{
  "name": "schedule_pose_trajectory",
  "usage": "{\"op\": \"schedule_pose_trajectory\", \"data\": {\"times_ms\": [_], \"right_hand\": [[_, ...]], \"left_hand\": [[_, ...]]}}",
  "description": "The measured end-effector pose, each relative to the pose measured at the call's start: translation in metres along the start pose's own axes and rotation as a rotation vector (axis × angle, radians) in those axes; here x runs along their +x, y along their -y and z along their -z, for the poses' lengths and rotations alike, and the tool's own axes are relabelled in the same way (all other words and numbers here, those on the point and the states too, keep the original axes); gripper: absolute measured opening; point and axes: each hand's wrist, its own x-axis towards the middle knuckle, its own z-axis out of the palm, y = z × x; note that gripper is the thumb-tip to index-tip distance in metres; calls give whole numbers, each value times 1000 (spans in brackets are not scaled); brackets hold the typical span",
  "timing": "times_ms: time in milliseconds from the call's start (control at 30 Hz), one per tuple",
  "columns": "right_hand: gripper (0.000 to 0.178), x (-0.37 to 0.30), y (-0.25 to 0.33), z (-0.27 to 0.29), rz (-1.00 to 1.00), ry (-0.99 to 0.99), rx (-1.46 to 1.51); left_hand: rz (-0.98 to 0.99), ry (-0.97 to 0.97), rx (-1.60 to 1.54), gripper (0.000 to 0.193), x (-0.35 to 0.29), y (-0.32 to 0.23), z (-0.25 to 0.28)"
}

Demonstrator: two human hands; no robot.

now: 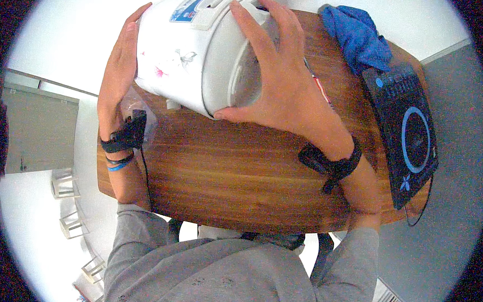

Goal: The person assembles a white rice cooker by connecting internal wires, securing a base plate with a screwdriver, and snapping the main body onto the base. The person handles the cooker body, base plate, wires, and a screwdriver.

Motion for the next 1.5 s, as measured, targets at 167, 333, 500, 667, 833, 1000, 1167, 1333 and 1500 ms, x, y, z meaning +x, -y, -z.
{"op": "schedule_pose_trajectory", "data": {"times_ms": [167, 333, 500, 667, 833, 1000, 1167, 1333, 1500], "right_hand": [[142, 1, -3, 2, 33, 3, 45], [142, 0, -4, 6, 63, 25, 55], [143, 0, -2, 1, 69, -18, 44], [144, 1, 4, 0, 38, -14, 50], [147, 0, 2, 2, 8, 2, 27], [127, -5, -6, -3, -111, 12, 34], [124, -8, -28, -13, -98, -56, 213], [140, -13, -41, -10, -214, -85, 301], [148, -6, -37, 1, -407, 80, 435]], "left_hand": [[-15, -9, -25, 62, -2, 1, 2], [16, -4, -58, 61, -4, 4, 3], [22, -9, -55, 62, -3, 1, 1], [73, -3, -118, 58, -4, -7, -1], [39, -5, -111, 59, -1, -11, -4], [46, 10, -121, 61, -2, -8, -1], [-12, -7, -32, 63, -5, 6, 8], [7, 37, -106, 61, -4, 10, 12], [39, 95, -109, 61, -10, 5, 23]]}}
